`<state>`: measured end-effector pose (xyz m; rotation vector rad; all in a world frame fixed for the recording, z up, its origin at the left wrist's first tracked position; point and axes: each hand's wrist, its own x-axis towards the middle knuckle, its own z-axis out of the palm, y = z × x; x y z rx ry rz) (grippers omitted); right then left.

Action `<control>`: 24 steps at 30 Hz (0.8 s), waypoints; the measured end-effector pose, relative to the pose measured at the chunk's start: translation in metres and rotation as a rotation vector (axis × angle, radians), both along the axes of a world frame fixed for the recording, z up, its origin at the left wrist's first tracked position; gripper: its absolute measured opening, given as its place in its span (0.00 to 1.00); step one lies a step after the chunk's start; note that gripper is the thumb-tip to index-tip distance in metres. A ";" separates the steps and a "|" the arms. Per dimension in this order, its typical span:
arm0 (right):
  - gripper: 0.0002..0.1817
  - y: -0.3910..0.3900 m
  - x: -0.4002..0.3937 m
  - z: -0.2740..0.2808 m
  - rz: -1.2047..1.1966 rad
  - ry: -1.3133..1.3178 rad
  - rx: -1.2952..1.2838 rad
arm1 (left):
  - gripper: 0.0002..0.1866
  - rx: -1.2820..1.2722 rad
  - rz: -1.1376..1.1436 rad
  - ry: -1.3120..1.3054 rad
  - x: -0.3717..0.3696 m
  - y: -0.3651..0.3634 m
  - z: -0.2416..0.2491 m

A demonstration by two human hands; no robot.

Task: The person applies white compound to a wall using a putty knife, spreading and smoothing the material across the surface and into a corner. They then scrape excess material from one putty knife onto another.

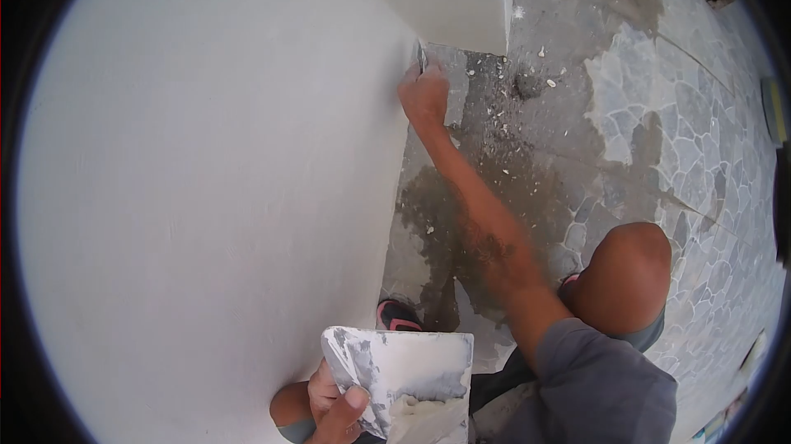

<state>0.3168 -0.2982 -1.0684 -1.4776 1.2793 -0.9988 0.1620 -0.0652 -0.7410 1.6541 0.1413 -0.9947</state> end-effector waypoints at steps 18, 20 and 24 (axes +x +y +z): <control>0.41 0.064 -0.026 -0.050 0.374 0.011 0.016 | 0.35 -0.036 0.016 -0.071 0.000 0.021 -0.012; 0.41 0.053 -0.021 -0.049 0.290 -0.013 -0.083 | 0.35 -0.036 0.014 -0.074 0.000 0.023 -0.013; 0.39 0.031 0.004 -0.063 0.219 0.061 -0.139 | 0.35 -0.043 0.018 -0.081 -0.001 0.026 -0.016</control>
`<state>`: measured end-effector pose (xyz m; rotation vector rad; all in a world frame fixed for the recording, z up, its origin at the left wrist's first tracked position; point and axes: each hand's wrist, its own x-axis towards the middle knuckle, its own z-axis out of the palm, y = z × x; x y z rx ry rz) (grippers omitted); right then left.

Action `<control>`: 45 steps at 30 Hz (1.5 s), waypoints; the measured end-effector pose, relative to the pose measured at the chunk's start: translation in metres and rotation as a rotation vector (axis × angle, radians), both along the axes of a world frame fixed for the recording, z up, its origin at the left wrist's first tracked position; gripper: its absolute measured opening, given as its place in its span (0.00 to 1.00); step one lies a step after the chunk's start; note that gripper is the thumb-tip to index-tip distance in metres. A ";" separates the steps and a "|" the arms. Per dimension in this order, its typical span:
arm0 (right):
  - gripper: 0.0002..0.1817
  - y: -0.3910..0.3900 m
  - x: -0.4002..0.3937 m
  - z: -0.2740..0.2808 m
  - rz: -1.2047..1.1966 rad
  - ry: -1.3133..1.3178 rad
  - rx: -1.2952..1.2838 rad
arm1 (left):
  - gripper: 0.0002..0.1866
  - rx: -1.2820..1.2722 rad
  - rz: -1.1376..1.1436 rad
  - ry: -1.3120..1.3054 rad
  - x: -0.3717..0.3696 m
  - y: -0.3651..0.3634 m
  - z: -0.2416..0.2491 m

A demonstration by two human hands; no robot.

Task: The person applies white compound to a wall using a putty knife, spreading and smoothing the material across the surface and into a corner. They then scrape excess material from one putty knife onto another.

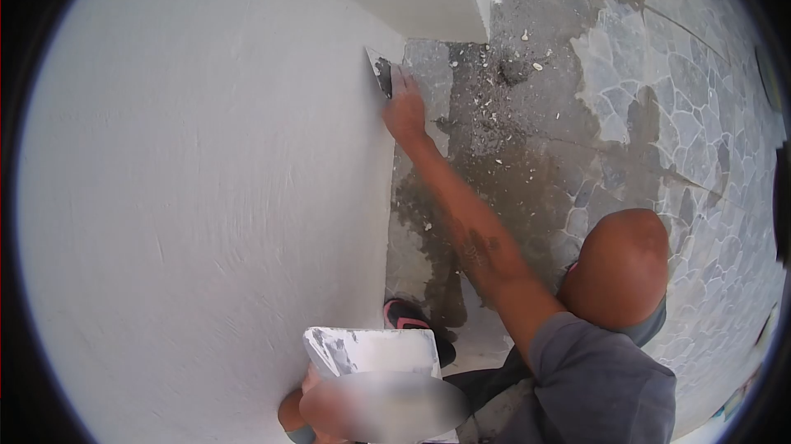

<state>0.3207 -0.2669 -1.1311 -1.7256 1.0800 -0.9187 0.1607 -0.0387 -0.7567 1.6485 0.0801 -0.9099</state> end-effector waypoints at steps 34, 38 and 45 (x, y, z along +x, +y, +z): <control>0.42 -0.013 0.010 -0.027 -0.009 -0.150 0.106 | 0.26 0.163 0.501 0.109 0.037 0.245 -0.016; 0.40 0.008 -0.003 -0.022 -0.017 -0.156 0.055 | 0.25 0.163 0.514 0.123 0.046 0.264 -0.016; 0.40 -0.003 0.010 -0.029 -0.046 -0.160 0.148 | 0.24 0.176 0.560 0.124 0.045 0.294 -0.015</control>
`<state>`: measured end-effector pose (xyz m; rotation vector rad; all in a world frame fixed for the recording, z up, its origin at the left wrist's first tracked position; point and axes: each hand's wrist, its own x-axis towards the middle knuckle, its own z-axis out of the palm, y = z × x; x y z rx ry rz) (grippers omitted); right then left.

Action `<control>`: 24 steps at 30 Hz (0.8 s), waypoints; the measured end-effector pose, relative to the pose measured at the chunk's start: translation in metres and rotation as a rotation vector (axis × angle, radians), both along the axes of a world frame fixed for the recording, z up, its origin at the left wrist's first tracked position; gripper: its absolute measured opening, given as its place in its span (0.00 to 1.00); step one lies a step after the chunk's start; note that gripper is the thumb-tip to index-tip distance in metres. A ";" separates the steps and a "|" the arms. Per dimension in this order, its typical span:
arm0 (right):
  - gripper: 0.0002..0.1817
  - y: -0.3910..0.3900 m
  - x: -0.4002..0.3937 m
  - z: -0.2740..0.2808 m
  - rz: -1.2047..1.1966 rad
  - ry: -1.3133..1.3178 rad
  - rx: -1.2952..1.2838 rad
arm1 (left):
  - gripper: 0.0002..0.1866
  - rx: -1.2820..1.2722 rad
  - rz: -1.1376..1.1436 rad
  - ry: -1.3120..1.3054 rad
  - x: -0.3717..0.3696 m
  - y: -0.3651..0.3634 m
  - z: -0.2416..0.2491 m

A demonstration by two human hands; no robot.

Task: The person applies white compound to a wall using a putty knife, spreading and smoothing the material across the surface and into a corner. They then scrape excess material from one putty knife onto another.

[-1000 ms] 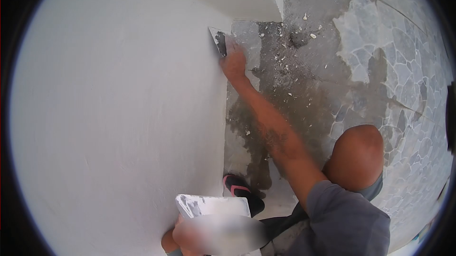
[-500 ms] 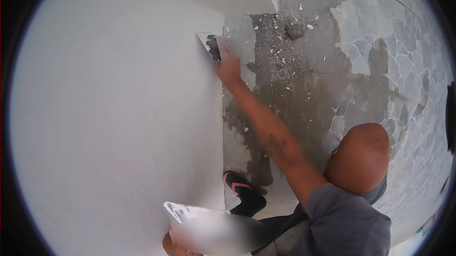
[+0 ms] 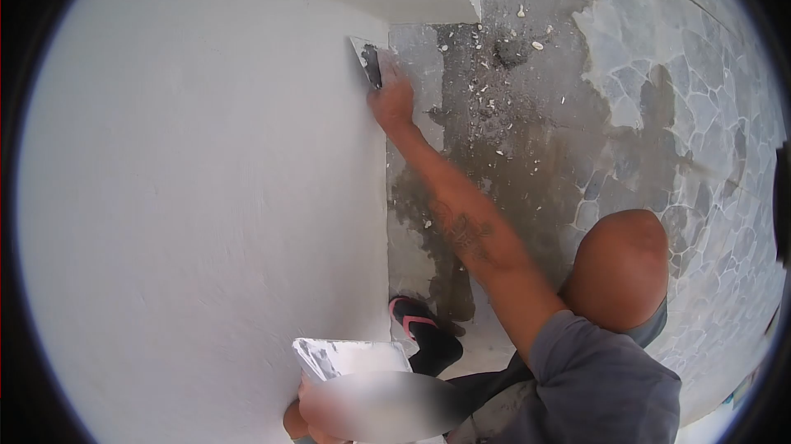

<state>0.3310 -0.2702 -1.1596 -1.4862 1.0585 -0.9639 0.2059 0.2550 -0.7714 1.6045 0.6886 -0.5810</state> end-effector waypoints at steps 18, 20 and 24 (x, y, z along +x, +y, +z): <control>0.39 -0.013 -0.016 -0.007 0.038 -0.076 -0.124 | 0.23 -0.045 -0.107 -0.022 -0.011 -0.091 -0.011; 0.39 -0.017 -0.009 -0.007 0.014 -0.109 -0.148 | 0.23 -0.051 -0.127 -0.031 -0.016 -0.109 -0.014; 0.38 -0.012 -0.012 -0.006 -0.021 -0.114 -0.181 | 0.23 -0.058 -0.155 -0.033 -0.020 -0.130 -0.015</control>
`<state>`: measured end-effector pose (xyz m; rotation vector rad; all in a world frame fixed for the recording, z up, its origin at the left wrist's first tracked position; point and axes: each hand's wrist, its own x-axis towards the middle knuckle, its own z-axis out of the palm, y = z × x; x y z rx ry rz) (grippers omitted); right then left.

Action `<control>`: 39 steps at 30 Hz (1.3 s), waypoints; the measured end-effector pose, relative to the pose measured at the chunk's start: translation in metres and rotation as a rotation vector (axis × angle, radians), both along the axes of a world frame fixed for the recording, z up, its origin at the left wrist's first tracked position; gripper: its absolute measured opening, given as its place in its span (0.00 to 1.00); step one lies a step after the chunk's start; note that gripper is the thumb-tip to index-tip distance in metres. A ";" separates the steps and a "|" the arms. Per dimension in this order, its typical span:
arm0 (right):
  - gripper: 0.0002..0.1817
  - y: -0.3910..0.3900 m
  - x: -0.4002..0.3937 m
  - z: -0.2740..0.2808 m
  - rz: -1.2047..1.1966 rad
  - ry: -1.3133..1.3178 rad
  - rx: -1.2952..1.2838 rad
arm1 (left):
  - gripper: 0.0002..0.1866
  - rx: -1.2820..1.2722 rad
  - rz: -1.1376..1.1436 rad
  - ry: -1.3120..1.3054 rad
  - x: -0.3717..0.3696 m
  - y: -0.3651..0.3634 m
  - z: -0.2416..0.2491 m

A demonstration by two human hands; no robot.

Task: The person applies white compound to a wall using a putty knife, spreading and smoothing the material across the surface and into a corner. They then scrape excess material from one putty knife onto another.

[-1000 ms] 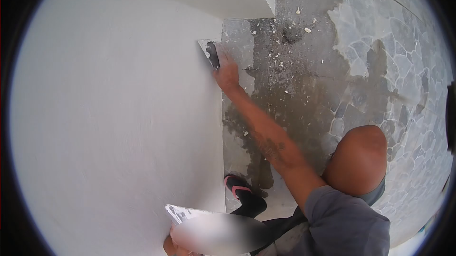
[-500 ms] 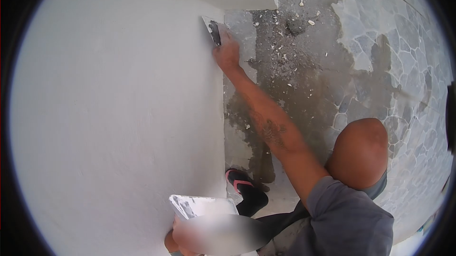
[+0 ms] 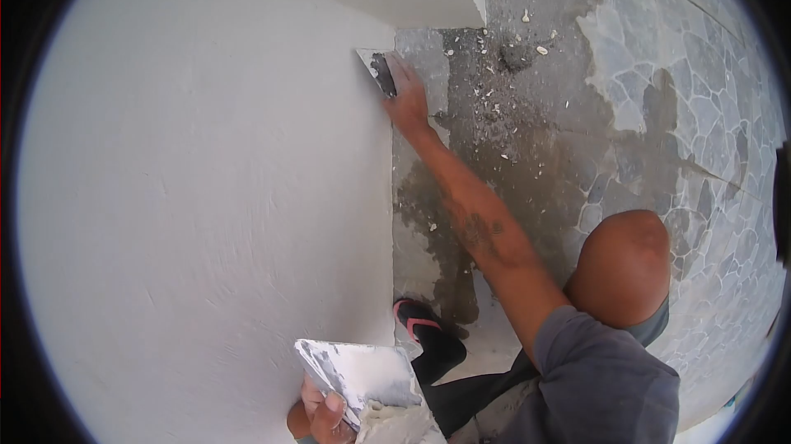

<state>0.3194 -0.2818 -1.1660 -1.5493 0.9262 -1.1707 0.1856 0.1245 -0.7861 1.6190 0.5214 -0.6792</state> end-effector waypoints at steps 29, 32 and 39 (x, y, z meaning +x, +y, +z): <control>0.40 -0.033 0.018 -0.006 -0.002 0.116 -0.015 | 0.25 -0.021 -0.109 -0.075 -0.002 -0.071 0.000; 0.39 -0.026 0.008 -0.005 0.033 0.103 -0.079 | 0.25 -0.023 -0.123 -0.079 0.000 -0.075 0.003; 0.38 -0.036 0.014 -0.003 0.023 0.139 -0.033 | 0.25 -0.031 -0.128 -0.088 -0.006 -0.082 0.003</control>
